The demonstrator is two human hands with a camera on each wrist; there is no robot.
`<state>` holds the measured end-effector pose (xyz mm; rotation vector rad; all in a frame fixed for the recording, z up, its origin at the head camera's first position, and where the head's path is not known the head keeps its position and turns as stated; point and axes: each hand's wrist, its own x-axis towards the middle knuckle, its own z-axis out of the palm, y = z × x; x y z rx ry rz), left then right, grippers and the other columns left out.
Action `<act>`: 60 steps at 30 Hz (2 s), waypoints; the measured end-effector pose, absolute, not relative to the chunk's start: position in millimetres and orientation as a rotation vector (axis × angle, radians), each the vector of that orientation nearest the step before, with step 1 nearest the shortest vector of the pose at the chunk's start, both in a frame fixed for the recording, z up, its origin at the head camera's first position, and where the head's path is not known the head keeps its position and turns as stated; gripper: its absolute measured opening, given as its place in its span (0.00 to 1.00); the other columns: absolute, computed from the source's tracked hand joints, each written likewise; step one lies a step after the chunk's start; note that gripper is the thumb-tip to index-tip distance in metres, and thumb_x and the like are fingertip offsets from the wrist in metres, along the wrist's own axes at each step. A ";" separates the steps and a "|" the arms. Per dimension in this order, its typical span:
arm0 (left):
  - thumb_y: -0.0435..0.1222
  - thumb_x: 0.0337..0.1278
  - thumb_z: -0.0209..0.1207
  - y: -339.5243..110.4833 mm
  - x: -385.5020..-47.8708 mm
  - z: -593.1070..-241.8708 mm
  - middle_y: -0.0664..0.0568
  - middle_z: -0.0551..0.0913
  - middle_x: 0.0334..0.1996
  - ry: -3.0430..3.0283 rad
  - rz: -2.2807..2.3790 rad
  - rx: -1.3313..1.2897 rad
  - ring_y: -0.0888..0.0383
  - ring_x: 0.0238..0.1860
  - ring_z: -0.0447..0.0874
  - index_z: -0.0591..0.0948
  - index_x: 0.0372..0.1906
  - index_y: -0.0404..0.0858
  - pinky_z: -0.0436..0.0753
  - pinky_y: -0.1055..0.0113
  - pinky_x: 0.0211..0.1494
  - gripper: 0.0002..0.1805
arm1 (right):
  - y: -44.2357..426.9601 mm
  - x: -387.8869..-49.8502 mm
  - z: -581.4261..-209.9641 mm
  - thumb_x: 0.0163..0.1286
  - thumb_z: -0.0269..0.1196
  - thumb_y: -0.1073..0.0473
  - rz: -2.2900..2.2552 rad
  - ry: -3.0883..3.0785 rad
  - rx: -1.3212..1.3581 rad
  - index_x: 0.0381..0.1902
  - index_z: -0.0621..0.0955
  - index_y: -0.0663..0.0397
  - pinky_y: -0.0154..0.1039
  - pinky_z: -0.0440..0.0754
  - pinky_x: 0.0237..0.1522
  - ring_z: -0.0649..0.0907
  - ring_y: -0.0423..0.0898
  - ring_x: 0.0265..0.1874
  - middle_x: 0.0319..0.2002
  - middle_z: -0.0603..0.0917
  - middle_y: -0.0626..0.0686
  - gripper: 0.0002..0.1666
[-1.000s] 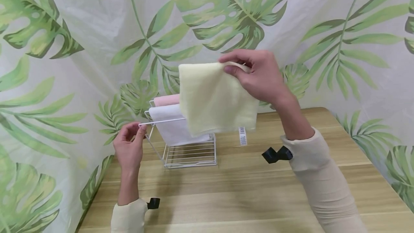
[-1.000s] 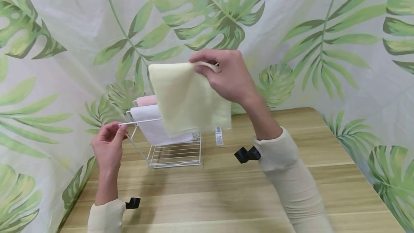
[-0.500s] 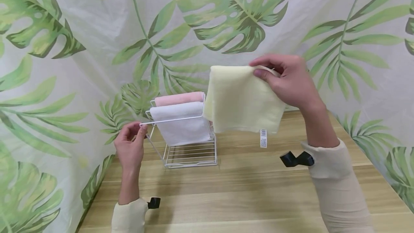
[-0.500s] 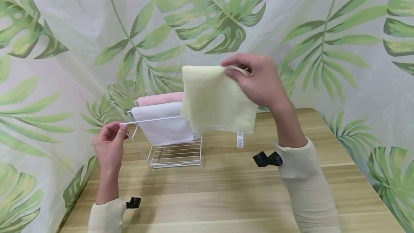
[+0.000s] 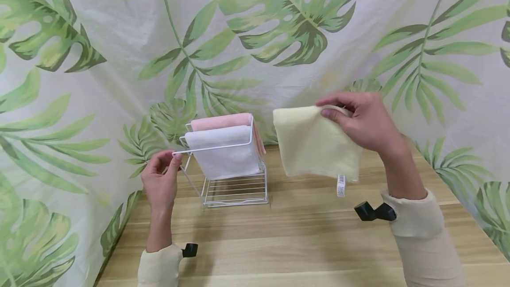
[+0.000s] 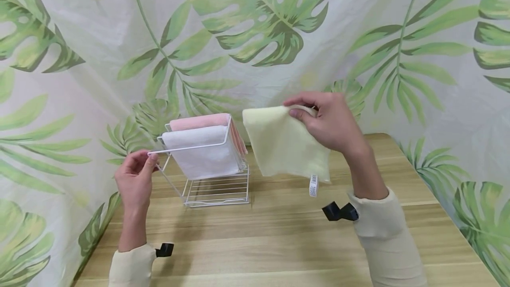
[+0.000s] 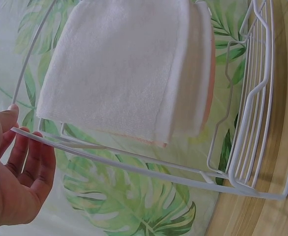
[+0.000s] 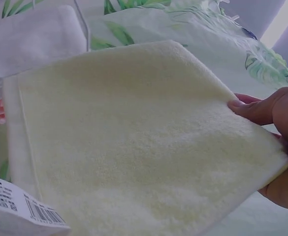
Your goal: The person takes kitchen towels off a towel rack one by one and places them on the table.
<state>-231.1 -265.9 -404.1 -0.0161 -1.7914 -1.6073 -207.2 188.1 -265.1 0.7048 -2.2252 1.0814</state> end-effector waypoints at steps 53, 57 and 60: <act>0.32 0.68 0.72 -266.2 -228.1 -402.7 0.58 0.84 0.32 -1.817 -1.591 -0.017 0.65 0.30 0.84 0.86 0.49 0.24 0.89 0.79 0.35 0.15 | 165.6 -167.4 -400.6 0.75 0.69 0.64 1.659 -2.562 0.916 0.50 0.91 0.51 0.32 0.87 0.36 0.85 0.36 0.33 0.41 0.93 0.48 0.09; 0.33 0.67 0.72 -266.2 -228.4 -403.0 0.58 0.84 0.32 -1.813 -1.603 -0.016 0.65 0.31 0.84 0.85 0.49 0.23 0.89 0.79 0.36 0.15 | 164.8 -176.4 -412.4 0.77 0.69 0.61 1.635 -2.642 0.864 0.52 0.91 0.52 0.32 0.87 0.38 0.85 0.37 0.36 0.44 0.93 0.50 0.10; 0.33 0.67 0.72 -266.1 -228.8 -403.7 0.58 0.84 0.32 -1.810 -1.611 -0.020 0.66 0.30 0.84 0.85 0.49 0.23 0.89 0.79 0.36 0.15 | 165.8 -186.2 -420.5 0.77 0.68 0.60 1.610 -2.685 0.802 0.53 0.91 0.53 0.31 0.86 0.40 0.85 0.36 0.38 0.46 0.93 0.51 0.10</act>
